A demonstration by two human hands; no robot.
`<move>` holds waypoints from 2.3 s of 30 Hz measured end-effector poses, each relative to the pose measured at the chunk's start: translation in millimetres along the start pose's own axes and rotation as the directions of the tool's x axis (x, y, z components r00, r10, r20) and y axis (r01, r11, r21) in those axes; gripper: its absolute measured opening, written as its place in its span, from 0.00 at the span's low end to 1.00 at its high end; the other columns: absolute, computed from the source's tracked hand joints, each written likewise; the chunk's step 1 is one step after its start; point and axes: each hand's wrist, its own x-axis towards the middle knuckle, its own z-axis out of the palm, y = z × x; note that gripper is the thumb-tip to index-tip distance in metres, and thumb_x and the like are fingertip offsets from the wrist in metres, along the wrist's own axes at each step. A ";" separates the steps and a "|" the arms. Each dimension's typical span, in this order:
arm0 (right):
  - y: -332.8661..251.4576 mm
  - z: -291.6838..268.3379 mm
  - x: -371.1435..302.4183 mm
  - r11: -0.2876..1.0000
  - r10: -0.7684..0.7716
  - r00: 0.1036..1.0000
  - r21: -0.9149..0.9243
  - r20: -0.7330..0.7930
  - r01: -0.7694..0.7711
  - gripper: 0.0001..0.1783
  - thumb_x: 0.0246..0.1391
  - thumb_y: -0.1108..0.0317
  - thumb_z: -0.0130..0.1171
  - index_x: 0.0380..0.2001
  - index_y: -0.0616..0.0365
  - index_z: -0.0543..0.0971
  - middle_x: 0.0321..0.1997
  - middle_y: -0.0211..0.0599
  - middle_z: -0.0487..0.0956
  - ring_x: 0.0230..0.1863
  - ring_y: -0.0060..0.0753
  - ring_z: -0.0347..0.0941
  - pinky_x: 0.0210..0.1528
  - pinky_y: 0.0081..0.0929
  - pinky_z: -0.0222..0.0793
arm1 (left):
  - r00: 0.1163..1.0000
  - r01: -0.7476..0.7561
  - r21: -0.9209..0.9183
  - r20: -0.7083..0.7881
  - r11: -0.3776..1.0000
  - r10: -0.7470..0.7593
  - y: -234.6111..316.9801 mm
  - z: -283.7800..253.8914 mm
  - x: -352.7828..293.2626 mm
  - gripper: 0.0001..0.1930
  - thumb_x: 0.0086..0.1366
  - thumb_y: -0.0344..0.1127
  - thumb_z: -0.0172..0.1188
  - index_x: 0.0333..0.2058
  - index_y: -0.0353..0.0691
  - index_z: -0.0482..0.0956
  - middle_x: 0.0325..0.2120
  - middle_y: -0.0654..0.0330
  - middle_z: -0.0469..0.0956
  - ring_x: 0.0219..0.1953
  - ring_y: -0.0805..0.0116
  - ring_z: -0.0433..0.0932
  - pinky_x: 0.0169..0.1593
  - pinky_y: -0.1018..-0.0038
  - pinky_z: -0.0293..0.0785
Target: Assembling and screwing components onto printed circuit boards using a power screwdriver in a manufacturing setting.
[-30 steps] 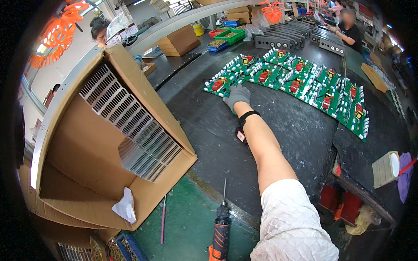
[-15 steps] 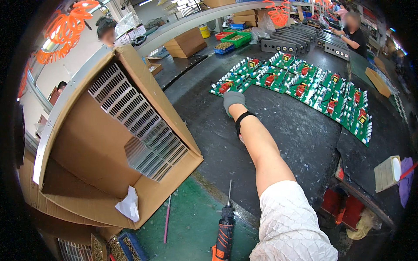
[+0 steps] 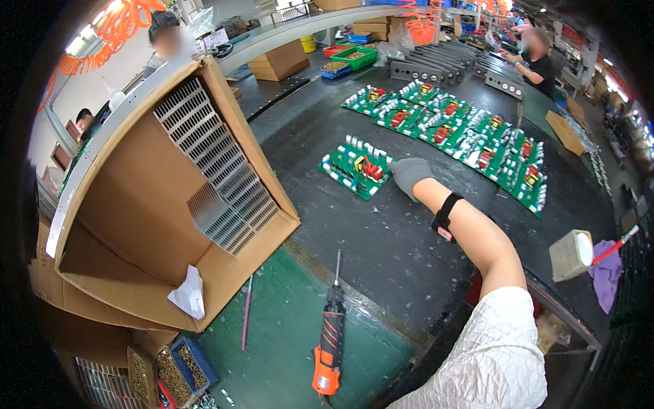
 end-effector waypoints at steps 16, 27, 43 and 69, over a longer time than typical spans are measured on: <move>-39.9 -1.2 10.2 0.515 0.295 0.956 0.842 0.001 -0.160 0.17 0.52 0.59 0.55 0.37 0.59 0.83 0.39 0.47 0.83 0.42 0.43 0.80 0.44 0.35 0.73 | 0.997 -0.011 0.017 -0.074 1.000 0.012 10.4 -4.5 -0.5 0.19 0.58 0.36 0.61 0.49 0.43 0.73 0.34 0.48 0.75 0.32 0.45 0.76 0.31 0.57 0.75; -76.5 -127.7 -222.6 0.194 -0.307 0.951 0.975 -0.045 0.109 0.17 0.59 0.54 0.51 0.20 0.52 0.71 0.17 0.21 0.63 0.16 0.14 0.52 0.19 0.19 0.46 | 0.996 0.040 -0.001 0.076 0.999 -0.040 5.9 -12.5 -0.3 0.21 0.57 0.43 0.60 0.49 0.44 0.74 0.43 0.52 0.73 0.43 0.48 0.73 0.45 0.55 0.70; -291.0 -54.5 -407.5 0.378 -0.755 0.651 0.867 0.084 0.326 0.18 0.60 0.55 0.55 0.34 0.61 0.79 0.26 0.30 0.75 0.27 0.20 0.71 0.24 0.22 0.69 | 0.961 -0.024 0.568 0.239 0.823 -0.137 -110.5 -69.6 33.8 0.43 0.60 0.66 0.49 0.66 0.44 0.58 0.68 0.58 0.53 0.72 0.56 0.41 0.70 0.47 0.27; -194.3 15.3 -344.3 0.883 -0.029 0.999 0.469 -0.030 0.039 0.51 0.41 0.55 0.66 0.66 0.62 0.56 0.65 0.59 0.60 0.65 0.56 0.58 0.66 0.39 0.57 | 0.872 0.470 0.127 0.090 0.874 -0.482 -209.2 -107.4 124.7 0.17 0.55 0.39 0.66 0.45 0.47 0.82 0.42 0.51 0.81 0.46 0.53 0.79 0.52 0.63 0.73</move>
